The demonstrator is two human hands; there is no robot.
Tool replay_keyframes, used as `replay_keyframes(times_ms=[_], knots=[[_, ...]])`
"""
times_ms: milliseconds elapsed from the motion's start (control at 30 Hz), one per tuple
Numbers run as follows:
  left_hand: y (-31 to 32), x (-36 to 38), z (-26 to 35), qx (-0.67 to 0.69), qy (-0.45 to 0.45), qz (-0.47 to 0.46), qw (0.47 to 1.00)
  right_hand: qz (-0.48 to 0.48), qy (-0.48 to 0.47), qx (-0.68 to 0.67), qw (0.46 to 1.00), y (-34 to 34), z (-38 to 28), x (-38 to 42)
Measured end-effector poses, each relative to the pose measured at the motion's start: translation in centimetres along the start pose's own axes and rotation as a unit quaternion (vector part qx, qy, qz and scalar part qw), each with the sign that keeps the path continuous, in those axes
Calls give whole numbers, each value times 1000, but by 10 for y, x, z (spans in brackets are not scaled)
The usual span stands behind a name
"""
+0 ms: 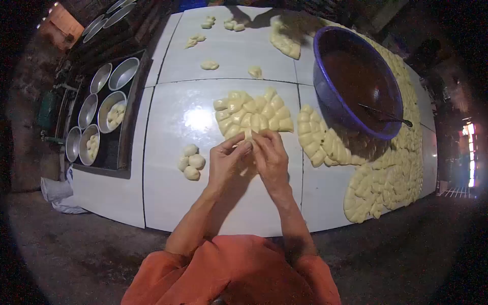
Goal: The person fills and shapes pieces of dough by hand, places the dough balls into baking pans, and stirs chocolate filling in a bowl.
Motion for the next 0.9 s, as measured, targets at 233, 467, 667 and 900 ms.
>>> replay_keyframes(times_ms=[233, 467, 667, 900], knots=[[-21, -9, 24, 5, -34, -12, 999, -39, 209, -340, 916, 36, 0, -4], [-30, -1, 39, -64, -85, -40, 994, -106, 51, -330, 937, 36, -14, 3], [-35, 11, 27, -63, -20, -89, 994, 8, 57, -313, 948, 36, -6, 3], [-39, 54, 19, -94, -25, -58, 994, -4, 69, -199, 978, 56, -2, 23]])
Point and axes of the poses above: each hand's wrist, its own x-axis away from the middle knuckle, its own y-axis out of the palm, z = x × y, the point moved 9 cm from there along -x, towards the middle knuckle, and after that the axes turned 4 degrees about -z, right-handed, at the moved point
